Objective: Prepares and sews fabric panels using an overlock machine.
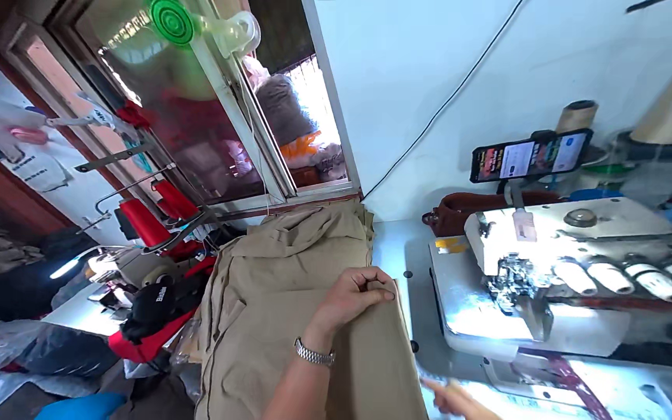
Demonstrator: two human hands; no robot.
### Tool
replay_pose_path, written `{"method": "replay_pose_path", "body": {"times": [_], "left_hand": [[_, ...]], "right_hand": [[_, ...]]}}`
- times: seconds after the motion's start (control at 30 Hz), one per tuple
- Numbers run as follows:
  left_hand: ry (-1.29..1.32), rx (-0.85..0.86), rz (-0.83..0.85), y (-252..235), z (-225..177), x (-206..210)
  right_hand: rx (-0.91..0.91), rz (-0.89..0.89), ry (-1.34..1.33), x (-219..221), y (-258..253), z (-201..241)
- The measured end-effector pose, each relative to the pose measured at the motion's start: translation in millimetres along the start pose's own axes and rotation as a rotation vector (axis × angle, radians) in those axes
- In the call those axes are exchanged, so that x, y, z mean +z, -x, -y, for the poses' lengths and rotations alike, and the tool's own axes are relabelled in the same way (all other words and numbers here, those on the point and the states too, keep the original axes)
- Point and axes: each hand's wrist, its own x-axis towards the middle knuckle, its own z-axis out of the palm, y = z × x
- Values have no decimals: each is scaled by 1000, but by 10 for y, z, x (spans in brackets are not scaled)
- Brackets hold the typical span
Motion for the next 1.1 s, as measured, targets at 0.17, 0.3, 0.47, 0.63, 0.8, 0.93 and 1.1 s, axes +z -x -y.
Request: {"method": "replay_pose_path", "body": {"times": [0.17, 0.3, 0.47, 0.63, 0.8, 0.93, 1.1], "left_hand": [[-8, 35, -87, 242, -19, 195], [-50, 121, -119, 338, -91, 231], [-65, 158, -216, 389, -141, 231], [-67, 169, -295, 397, -109, 236], [-79, 182, -319, 378, -81, 267], [-129, 148, -357, 227, -44, 431], [-103, 102, -364, -165, 229, 904]], "right_hand": [[-311, -548, 25, -14, -668, 73], [-376, -661, -26, 17, -1051, 253], [-276, -702, -32, 171, -1066, 249], [-191, -670, -8, 389, -782, -59], [-84, -623, -127, 578, -529, -276], [-22, -667, -257, 545, -427, -255], [110, -817, -365, 194, -101, -116]]}}
